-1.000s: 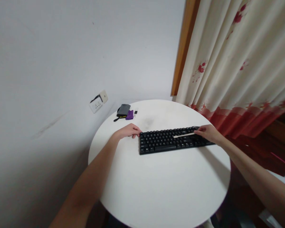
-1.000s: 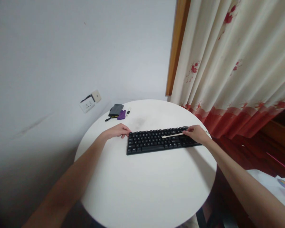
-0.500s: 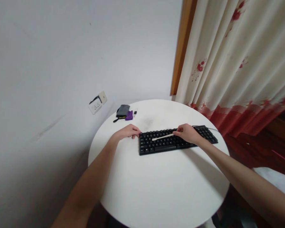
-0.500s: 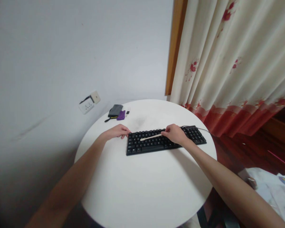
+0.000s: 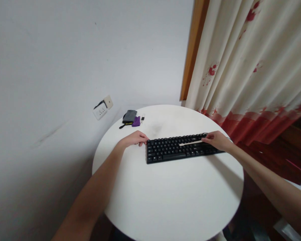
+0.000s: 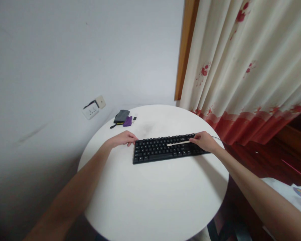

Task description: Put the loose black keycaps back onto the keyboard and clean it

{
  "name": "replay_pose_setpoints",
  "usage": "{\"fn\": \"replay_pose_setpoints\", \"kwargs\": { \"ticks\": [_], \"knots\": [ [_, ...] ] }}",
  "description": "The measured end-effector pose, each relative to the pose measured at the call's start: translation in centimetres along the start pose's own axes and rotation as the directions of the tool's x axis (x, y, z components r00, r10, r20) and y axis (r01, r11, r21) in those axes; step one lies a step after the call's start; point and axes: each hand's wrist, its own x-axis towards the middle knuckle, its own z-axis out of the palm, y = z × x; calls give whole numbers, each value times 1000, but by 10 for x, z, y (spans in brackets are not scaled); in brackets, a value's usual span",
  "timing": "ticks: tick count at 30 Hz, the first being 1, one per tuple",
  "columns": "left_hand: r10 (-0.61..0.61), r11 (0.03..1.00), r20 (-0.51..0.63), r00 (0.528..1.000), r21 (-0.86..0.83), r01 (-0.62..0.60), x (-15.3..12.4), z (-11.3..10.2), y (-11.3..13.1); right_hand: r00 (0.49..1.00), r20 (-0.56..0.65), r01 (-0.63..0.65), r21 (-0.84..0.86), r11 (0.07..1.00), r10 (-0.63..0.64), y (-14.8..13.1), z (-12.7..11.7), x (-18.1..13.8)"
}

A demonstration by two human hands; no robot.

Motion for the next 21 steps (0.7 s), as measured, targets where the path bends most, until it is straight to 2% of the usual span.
{"fn": "replay_pose_setpoints", "kwargs": {
  "ticks": [5,9,14,21],
  "knots": [
    [14,1000,4,1000,5,-14,3,-1,-7,997,-37,-70,1,998,70,44,-17,1],
    [13,1000,2,1000,17,-13,4,-1,-10,995,-57,-87,-1,996,87,51,-23,2],
    [4,1000,-2,1000,25,-4,3,0,-6,994,-51,-96,-20,995,95,29,-15,3],
    [5,1000,-4,1000,11,-5,1,0,-1,1000,17,-15,-51,999,16,-28,-1,2]
  ]
}}
